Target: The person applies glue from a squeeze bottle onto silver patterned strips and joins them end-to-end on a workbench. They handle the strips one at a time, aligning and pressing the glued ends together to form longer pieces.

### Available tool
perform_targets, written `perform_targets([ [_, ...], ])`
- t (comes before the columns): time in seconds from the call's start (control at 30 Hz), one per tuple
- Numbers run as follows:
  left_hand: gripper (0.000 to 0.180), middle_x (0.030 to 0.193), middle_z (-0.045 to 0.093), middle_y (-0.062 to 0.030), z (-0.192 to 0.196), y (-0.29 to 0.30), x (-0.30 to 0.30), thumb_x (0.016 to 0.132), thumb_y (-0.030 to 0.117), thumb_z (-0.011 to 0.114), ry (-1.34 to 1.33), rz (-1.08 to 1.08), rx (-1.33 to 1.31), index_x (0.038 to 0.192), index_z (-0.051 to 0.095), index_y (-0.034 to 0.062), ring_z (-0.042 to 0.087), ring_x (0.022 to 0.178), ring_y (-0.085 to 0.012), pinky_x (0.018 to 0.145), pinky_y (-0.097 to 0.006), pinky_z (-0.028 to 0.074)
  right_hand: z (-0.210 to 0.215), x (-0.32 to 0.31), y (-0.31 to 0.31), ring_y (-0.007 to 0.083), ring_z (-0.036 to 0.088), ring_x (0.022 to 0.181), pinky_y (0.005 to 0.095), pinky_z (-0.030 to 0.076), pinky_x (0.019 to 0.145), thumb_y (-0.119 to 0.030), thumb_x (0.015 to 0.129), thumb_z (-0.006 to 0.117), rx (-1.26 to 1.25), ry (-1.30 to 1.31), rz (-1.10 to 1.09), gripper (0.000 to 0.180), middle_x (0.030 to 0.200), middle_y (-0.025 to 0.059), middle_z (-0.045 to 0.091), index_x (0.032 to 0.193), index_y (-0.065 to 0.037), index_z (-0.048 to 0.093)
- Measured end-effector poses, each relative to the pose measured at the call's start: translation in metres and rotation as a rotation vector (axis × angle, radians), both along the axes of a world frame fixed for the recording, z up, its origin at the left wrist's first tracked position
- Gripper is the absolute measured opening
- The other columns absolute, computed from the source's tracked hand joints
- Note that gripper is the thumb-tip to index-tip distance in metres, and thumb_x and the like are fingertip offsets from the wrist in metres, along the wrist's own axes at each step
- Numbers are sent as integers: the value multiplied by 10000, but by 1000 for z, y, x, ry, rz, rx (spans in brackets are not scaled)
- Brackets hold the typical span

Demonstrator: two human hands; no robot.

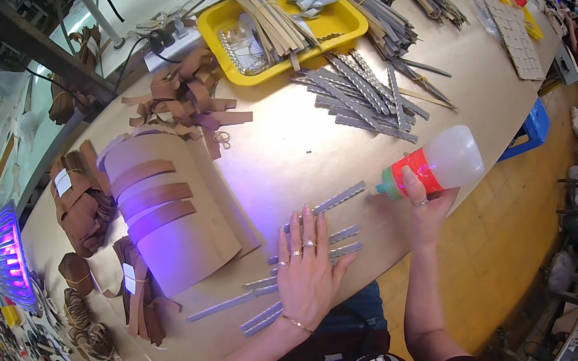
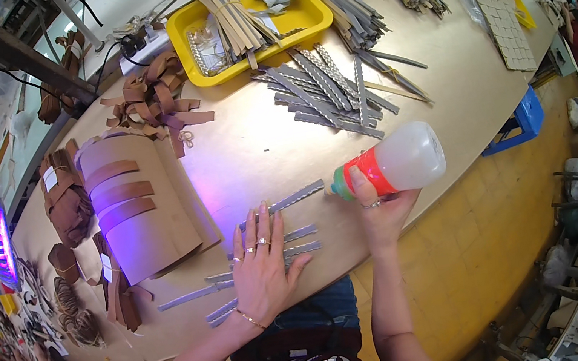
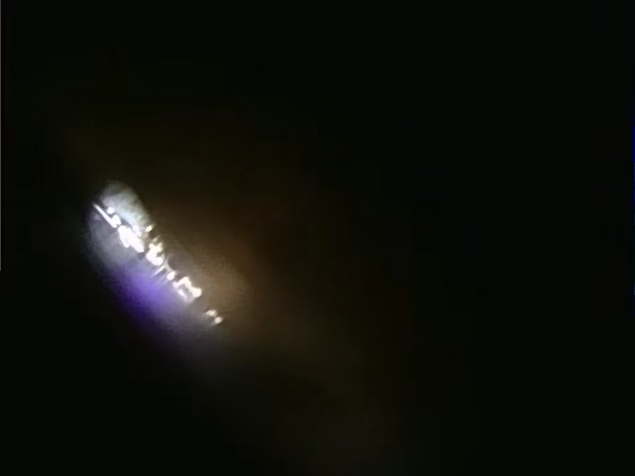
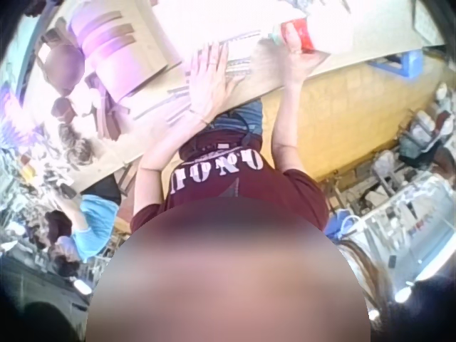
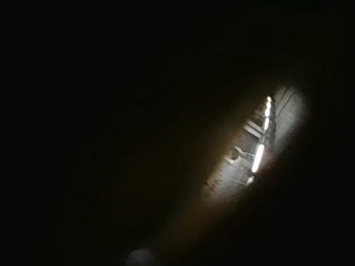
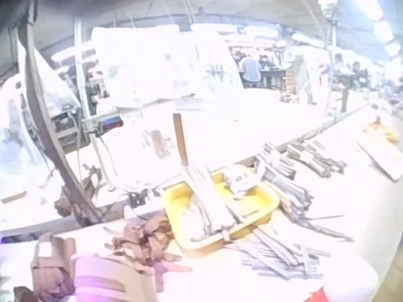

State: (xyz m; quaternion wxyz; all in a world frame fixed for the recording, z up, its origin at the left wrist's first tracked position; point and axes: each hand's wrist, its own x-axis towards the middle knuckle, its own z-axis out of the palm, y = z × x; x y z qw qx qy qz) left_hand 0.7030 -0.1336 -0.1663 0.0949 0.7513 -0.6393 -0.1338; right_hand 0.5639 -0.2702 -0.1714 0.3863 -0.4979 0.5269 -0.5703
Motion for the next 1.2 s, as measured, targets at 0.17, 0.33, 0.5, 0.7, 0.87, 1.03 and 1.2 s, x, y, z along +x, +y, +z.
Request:
perform_targets([
  [0.17,804,1547,345,-190,0,1,1,901,558,567,31,-10,1,1449,419,-12,333,1430,-340,1176,-480,255,0,13,6,217,639,966,348,536,851,-181,750,862,-104,103,42,632,1119,136,605,1234,9,503],
  [0.33,797,1539,353,-200,0,2,2,904,547,571,83,-7,-11,1443,422,-21,336,1428,-350,1175,-482,254,1,23,5,206,649,908,334,528,823,-179,758,858,-140,212,25,496,1031,110,642,1132,4,588],
  [0.5,790,1530,355,-222,1,2,8,909,529,578,141,-29,-20,1443,412,-29,334,1428,-358,1170,-490,258,7,29,10,198,656,876,338,528,818,-161,777,843,-91,213,36,442,1004,108,660,1108,7,603],
  [0.7,746,1545,276,-278,3,2,18,913,423,630,328,-51,-4,1433,396,-58,301,1431,-406,1156,-513,273,6,52,33,184,678,809,323,540,782,-110,792,822,-180,256,213,328,944,96,694,1041,6,643],
  [0.87,707,1565,199,-297,8,19,40,872,249,715,422,68,-35,1400,399,-101,280,1428,-448,1136,-497,313,6,56,38,176,680,811,312,541,780,-86,801,805,-199,263,227,284,926,92,700,1024,6,655],
  [1.03,667,1540,239,-298,8,31,46,863,235,715,329,19,-14,1353,439,-122,309,1410,-438,1138,-487,317,3,55,40,210,614,981,349,517,866,-154,808,815,-78,241,232,495,1115,123,603,1190,21,555],
  [1.2,697,1476,377,-244,6,28,43,843,324,718,133,-6,-41,1335,475,-106,372,1386,-350,1146,-431,322,5,58,41,209,615,981,351,519,868,-148,808,817,-66,199,223,497,1109,116,605,1194,17,552],
])
